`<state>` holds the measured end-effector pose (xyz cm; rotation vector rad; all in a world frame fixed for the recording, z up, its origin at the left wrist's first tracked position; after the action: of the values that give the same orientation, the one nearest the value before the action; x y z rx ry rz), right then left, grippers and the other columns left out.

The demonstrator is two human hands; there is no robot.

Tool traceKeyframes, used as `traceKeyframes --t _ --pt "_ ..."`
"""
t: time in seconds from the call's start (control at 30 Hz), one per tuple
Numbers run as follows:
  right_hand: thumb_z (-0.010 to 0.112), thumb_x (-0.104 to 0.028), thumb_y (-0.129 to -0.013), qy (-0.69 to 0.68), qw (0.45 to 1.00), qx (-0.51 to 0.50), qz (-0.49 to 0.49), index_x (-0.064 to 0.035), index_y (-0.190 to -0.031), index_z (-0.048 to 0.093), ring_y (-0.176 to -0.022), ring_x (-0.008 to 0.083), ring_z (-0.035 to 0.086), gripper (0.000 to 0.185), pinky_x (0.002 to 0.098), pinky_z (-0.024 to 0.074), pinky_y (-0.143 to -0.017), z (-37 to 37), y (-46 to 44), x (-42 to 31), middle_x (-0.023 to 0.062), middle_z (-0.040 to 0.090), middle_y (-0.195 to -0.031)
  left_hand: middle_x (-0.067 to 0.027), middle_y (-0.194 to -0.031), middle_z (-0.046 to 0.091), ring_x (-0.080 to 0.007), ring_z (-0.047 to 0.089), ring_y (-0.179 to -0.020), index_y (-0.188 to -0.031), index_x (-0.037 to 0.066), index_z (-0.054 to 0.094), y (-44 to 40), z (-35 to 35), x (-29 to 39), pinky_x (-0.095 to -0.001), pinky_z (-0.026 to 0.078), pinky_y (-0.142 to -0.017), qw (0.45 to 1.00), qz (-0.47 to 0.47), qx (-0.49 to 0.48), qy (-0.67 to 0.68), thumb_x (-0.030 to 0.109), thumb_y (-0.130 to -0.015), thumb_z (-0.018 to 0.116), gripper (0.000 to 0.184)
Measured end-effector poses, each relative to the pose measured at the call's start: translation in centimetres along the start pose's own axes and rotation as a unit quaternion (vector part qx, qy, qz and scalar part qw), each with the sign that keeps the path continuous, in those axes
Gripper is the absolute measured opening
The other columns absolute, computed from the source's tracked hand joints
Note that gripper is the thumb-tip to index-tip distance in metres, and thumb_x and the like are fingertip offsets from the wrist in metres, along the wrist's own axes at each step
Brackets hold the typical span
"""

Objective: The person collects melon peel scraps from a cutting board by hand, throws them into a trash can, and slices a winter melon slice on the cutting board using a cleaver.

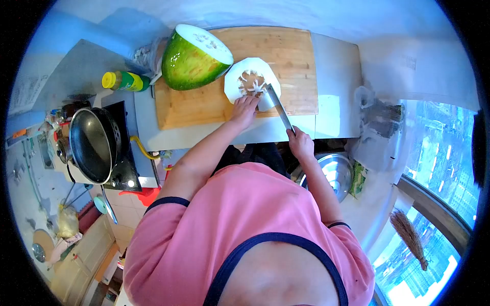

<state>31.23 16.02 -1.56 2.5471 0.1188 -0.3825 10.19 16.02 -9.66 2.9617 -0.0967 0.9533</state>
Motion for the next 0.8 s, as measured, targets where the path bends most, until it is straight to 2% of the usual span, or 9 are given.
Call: traceKeyframes --t 0.2,0.27,0.33,0.37,0.47,0.63,0.7,0.73,0.8 --pt "0.045 -0.037 -0.089 -0.032 0.999 -0.005 -0.007 -0.0114 -0.11 0.058 -0.081 0.0403 0.061 0.035 0.0483 0.0478 -0.073 1.0 0.2 -0.6 0.0233 0.063 -0.084 -0.0092 -0.12 0.051 -0.0264 0.043 -0.116 -0.115 0.009 0.054 0.4 -0.5 -0.4 -0.0411 0.031 -0.098 1.0 0.018 -0.011 0.002 0.01 -0.069 0.066 0.048" --pt "0.044 -0.034 -0.089 -0.08 0.997 -0.012 -0.015 -0.0081 -0.11 0.057 -0.082 0.0417 0.06 0.036 0.0494 0.047 -0.074 1.6 -0.2 -1.0 0.0255 0.062 -0.084 -0.0086 -0.122 0.05 -0.0269 0.042 -0.118 -0.116 0.01 0.055 0.5 -0.8 -0.9 -0.0425 0.03 -0.098 1.0 0.018 -0.007 0.007 0.012 -0.069 0.067 0.048" --pt "0.043 -0.032 -0.088 -0.123 0.992 -0.003 -0.021 -0.0063 -0.11 0.057 -0.082 0.0423 0.06 0.036 0.0501 0.0466 -0.074 2.1 -1.4 -2.0 0.0267 0.062 -0.084 -0.0103 -0.132 0.04 -0.0299 0.035 -0.123 -0.117 0.013 0.054 0.6 -1.9 -1.9 -0.0465 0.028 -0.099 0.998 -0.018 0.056 -0.035 0.016 -0.069 0.069 0.051" --pt "0.043 -0.03 -0.088 -0.161 0.987 0.004 -0.028 -0.0044 -0.11 0.056 -0.082 0.043 0.059 0.037 0.0507 0.0462 -0.074 2.2 -2.2 -2.8 0.0279 0.061 -0.084 -0.0103 -0.132 0.04 -0.0299 0.035 -0.123 -0.117 0.013 0.054 0.6 -2.1 -2.2 -0.0465 0.028 -0.099 0.998 -0.016 0.057 -0.037 0.016 -0.069 0.069 0.051" --pt "0.041 -0.027 -0.087 -0.183 0.982 0.006 -0.038 -0.002 -0.111 0.054 -0.082 0.0441 0.059 0.037 0.0516 0.0459 -0.075 1.4 -4.7 -6.7 0.0292 0.061 -0.084 -0.0141 -0.142 0.021 -0.0346 0.026 -0.127 -0.12 0.016 0.052 0.8 -2.9 -3.5 -0.0488 0.026 -0.101 0.99 -0.132 0.041 -0.003 0.019 -0.069 0.071 0.054" --pt "0.039 -0.027 -0.087 -0.135 0.988 0.05 -0.055 -0.0011 -0.111 0.053 -0.083 0.0438 0.06 0.038 0.0515 0.0466 -0.076 0.9 -9.4 -12.0 0.0281 0.061 -0.087 -0.0164 -0.142 0.021 -0.0353 0.027 -0.126 -0.129 0.015 0.043 0.5 -3.3 -3.8 -0.048 0.027 -0.102 0.99 -0.128 0.047 -0.044 0.018 -0.069 0.072 0.067" --pt "0.038 -0.027 -0.087 -0.132 0.989 0.058 -0.024 -0.0007 -0.111 0.053 -0.084 0.0432 0.06 0.039 0.0509 0.0471 -0.077 1.8 -11.0 -12.7 0.0269 0.062 -0.088 -0.0151 -0.139 0.027 -0.0355 0.033 -0.122 -0.132 0.013 0.038 0.3 -3.5 -5.2 -0.0466 0.029 -0.099 0.97 -0.205 0.126 -0.021 0.02 -0.069 0.072 0.072" --pt "0.038 -0.028 -0.087 -0.129 0.99 0.061 -0.02 -0.0014 -0.113 0.051 -0.085 0.0429 0.06 0.039 0.0505 0.0472 -0.077 2.2 -11.7 -12.8 0.0275 0.062 -0.09 -0.0151 -0.139 0.027 -0.0355 0.033 -0.122 -0.132 0.013 0.038 -0.1 -3.4 -5.8 -0.0466 0.029 -0.099 0.97 -0.205 0.128 -0.02 0.02 -0.069 0.072 0.072" --pt "0.038 -0.027 -0.088 -0.133 0.988 0.071 -0.024 0.0006 -0.111 0.051 -0.085 0.0435 0.06 0.038 0.0504 0.047 -0.077 2.5 -12.1 -13.5 0.0287 0.061 -0.089 -0.0172 -0.134 0.035 -0.0369 0.036 -0.119 -0.134 0.008 0.031 -0.3 -2.8 -7.6 -0.045 0.03 -0.099 0.939 -0.315 0.127 0.059 0.023 -0.067 0.073 0.08"
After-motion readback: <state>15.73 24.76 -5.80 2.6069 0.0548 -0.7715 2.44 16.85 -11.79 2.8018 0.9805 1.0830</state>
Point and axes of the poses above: each hand's wrist, its own y-axis away from the middle knuckle, its own z-axis out of the palm, x = y × z, the point moved 5 cm from there along -y, towards the middle knuckle
